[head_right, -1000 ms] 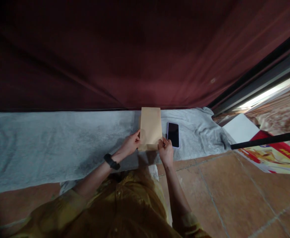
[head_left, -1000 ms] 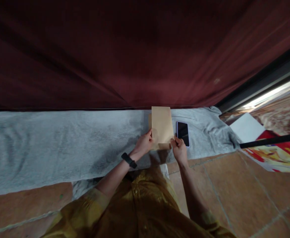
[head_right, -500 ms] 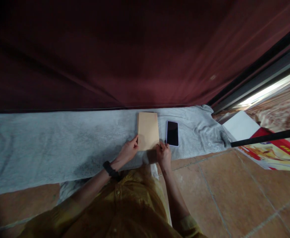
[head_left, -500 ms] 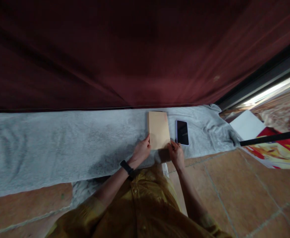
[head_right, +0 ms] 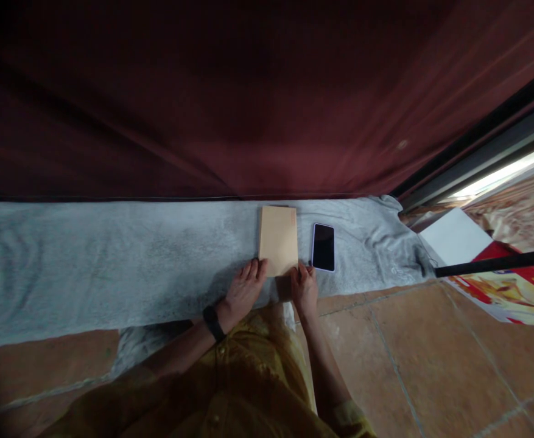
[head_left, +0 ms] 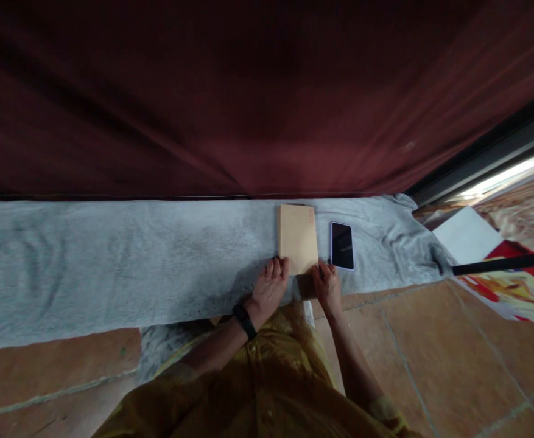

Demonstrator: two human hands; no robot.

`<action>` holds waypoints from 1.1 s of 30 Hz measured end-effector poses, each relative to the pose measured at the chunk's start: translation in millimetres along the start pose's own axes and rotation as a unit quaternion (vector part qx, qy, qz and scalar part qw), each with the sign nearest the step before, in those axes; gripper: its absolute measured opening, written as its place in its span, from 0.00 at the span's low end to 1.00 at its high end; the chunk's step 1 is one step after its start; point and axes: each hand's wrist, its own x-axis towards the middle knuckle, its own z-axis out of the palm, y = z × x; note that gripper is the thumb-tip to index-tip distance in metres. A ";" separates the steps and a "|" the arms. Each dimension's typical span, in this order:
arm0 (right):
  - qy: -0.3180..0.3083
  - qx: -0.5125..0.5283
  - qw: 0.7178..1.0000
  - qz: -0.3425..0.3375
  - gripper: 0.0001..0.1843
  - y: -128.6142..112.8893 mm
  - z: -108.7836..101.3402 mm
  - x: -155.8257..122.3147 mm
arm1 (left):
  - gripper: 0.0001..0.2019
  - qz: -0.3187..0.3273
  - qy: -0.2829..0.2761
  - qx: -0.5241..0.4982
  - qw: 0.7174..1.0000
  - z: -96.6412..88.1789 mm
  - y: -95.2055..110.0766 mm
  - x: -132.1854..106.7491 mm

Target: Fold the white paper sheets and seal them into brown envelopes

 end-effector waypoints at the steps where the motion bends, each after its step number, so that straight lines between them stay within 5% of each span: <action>1: -0.005 -0.002 1.000 -0.005 0.21 -0.2 -0.4 -0.4 | 0.24 0.005 -0.002 0.019 1.000 2.4 1.6 -1.0; 9: -0.044 0.015 0.998 -0.048 0.24 4.7 -8.1 -1.8 | 0.24 0.038 -0.025 0.083 0.995 6.0 2.1 0.1; 15: -0.080 0.056 0.990 -0.098 0.24 17.0 -16.3 1.3 | 0.23 0.025 -0.031 0.042 0.998 -4.6 -1.7 2.3; 26: -0.083 0.039 0.992 -0.088 0.19 10.9 -15.4 2.8 | 0.20 0.005 -0.040 0.000 0.999 -10.1 -3.8 6.6; 33: -0.072 0.044 0.994 -0.063 0.21 6.6 -10.9 1.0 | 0.22 -0.078 -0.036 -0.115 0.990 -15.6 -11.8 13.7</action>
